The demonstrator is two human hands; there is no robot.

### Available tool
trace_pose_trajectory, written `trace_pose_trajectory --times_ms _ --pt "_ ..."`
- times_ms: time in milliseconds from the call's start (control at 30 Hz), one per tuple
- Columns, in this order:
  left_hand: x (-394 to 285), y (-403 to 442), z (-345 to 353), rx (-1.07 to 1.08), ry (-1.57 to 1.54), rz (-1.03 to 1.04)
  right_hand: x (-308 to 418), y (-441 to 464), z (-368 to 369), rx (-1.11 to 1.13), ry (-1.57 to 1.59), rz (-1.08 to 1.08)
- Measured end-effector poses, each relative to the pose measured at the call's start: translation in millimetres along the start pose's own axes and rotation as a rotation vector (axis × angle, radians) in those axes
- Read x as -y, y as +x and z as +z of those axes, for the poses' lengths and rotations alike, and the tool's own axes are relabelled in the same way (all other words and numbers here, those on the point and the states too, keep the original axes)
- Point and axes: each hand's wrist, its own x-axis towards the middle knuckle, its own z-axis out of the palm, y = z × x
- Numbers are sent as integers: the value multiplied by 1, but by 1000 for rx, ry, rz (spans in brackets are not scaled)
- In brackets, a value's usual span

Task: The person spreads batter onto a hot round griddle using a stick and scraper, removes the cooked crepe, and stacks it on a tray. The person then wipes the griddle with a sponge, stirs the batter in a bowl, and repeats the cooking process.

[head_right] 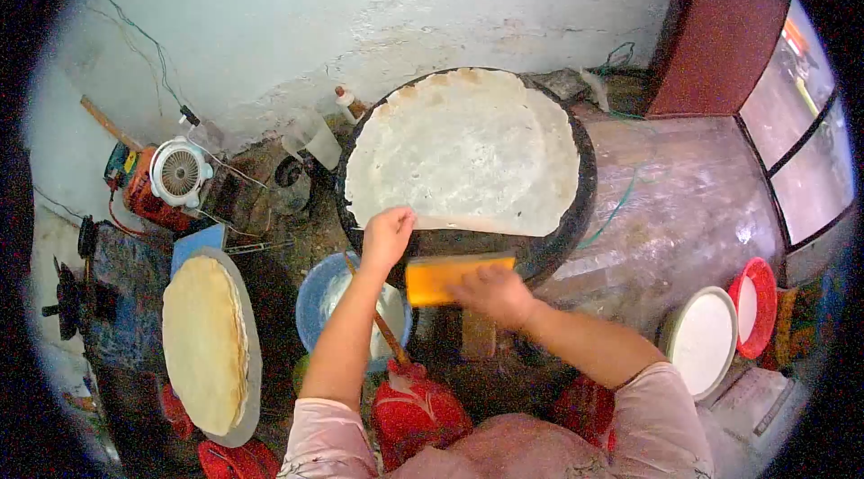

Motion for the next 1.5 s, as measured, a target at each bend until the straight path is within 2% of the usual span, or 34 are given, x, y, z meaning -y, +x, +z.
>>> trace_pose_trajectory --times_ms 33,133,167,200,300,400,467,533,667,733,767,833,900,933,967,1067,1100,1167,1200,1267,1300,1333,1367,1400,1467,1500 --pt "-1 9 -2 -5 -6 33 4 5 4 12 30 -87" --pt "-6 35 -8 56 -32 15 2 26 7 107 -14 -98" --pt "-9 46 -12 137 44 -21 -9 35 9 31 22 -36" --pt "-14 54 -16 142 47 -19 -19 46 11 78 18 42" --pt "-23 75 -22 81 15 -44 -31 71 -4 -28 67 195" --pt "-27 93 -26 68 53 37 -9 81 4 -28 181 42" --pt "-28 104 -22 36 84 100 -8 91 17 -110 198 -11" --pt "-37 113 -27 24 117 130 -22 106 31 -250 26 50" --pt "-60 128 -35 -51 73 310 -69 134 34 -174 -89 286" --pt "-83 119 -49 -62 102 323 -75 136 25 -149 -124 386" --pt "-88 113 -52 -108 96 403 -74 131 27 -158 -110 397" --pt "-99 95 -63 -164 69 597 -60 109 17 -122 -67 306" --pt "-100 66 -68 -177 170 688 -43 76 -1 -83 -11 170" --pt "-93 49 -67 -76 245 646 -34 57 -16 -34 38 103" --pt "-82 28 -65 -120 232 685 -25 38 -25 -29 82 70" --pt "-55 -22 -57 -63 300 635 -5 -7 -72 75 348 80" --pt "-48 -35 -55 -35 326 607 -1 -20 -78 75 347 81" --pt "-39 -62 -53 19 373 554 4 -45 -86 133 481 198" --pt "-36 -74 -52 40 394 527 3 -53 -92 130 476 199" --pt "-34 -96 -52 76 428 445 3 -66 -103 31 655 339" --pt "-35 -103 -53 52 436 389 2 -72 -109 96 671 429" --pt "-35 -111 -52 34 436 326 1 -77 -110 92 670 422" --pt "-33 -111 -46 -124 368 229 1 -82 -111 31 756 572" --pt "-32 -115 -45 -175 309 149 3 -84 -112 -29 841 720" --pt "-27 -122 -46 -156 158 -50 2 -84 -118 -6 921 771" --pt "-23 -126 -49 -103 70 -161 1 -86 -110 -176 1323 875"
